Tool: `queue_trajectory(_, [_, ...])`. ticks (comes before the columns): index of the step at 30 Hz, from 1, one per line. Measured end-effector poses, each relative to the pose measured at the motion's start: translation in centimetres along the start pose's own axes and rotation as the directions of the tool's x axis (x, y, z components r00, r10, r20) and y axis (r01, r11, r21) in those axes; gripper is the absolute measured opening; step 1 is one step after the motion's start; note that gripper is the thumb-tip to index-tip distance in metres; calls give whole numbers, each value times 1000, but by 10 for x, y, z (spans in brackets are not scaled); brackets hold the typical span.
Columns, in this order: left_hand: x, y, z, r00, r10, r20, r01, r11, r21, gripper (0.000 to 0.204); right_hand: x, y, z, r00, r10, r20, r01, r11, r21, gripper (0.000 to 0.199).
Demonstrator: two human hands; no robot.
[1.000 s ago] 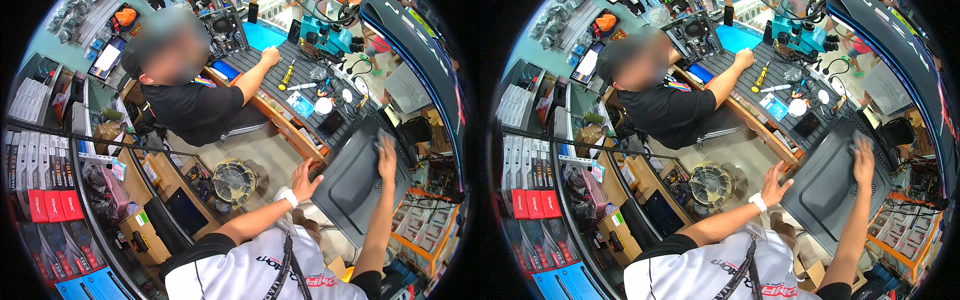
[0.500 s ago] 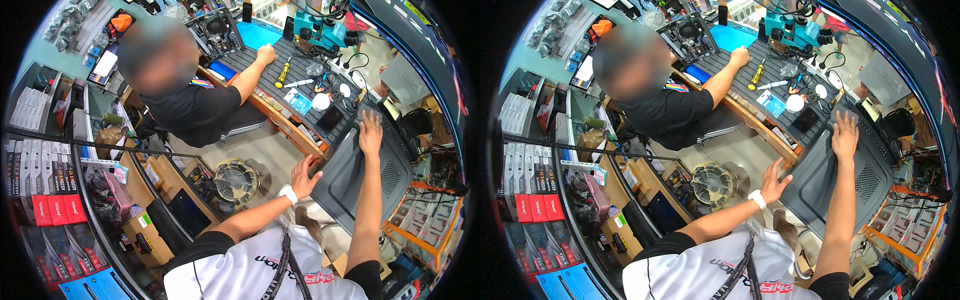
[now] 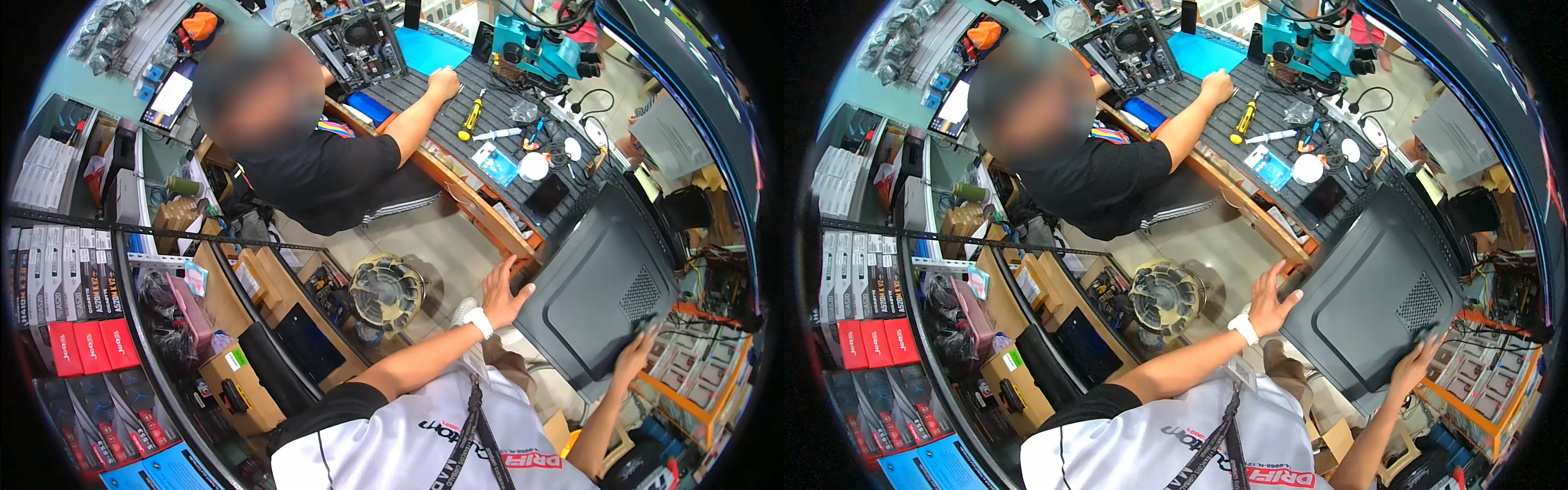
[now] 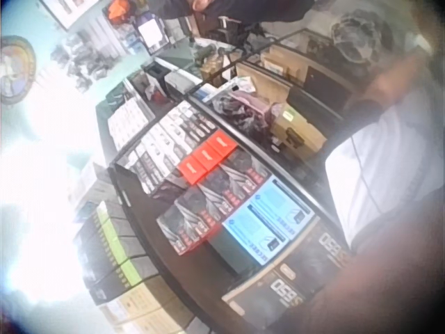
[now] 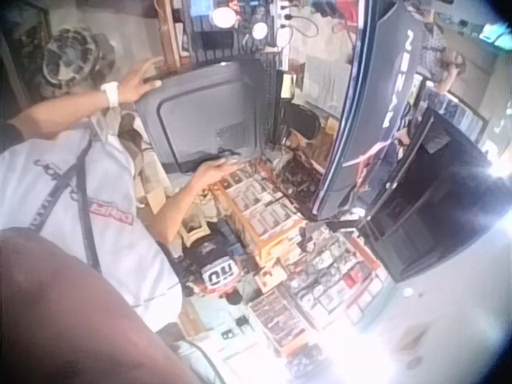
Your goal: The person attaches the side panel to a computer case, wipes the exterior surfaces with a cloth, and connects a cable to the rear port.
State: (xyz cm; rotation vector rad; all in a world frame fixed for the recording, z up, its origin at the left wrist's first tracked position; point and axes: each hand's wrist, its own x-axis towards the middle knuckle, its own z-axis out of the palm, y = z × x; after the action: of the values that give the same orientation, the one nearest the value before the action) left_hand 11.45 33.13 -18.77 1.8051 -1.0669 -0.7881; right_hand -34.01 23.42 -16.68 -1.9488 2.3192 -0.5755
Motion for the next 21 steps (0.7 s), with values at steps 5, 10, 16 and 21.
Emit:
queue_trajectory(5, [0,1,1,999,18,-32,-17,1000,23,90,23,7,0,997,-37,64,41,998,-55,52])
queue_trajectory(10, [-1,1,0,1000,5,-12,-4,1000,12,90,187,-71,36,952,-295,87,304,947,-109,47])
queue_trajectory(16, [1,3,-1,1000,1,-9,-1,1000,16,88,194,-258,108,763,-644,61,638,765,93,50])
queue_trajectory(21, [0,5,-2,1000,-22,3,22,1000,7,88,194,-302,104,805,-570,162,538,818,204,46])
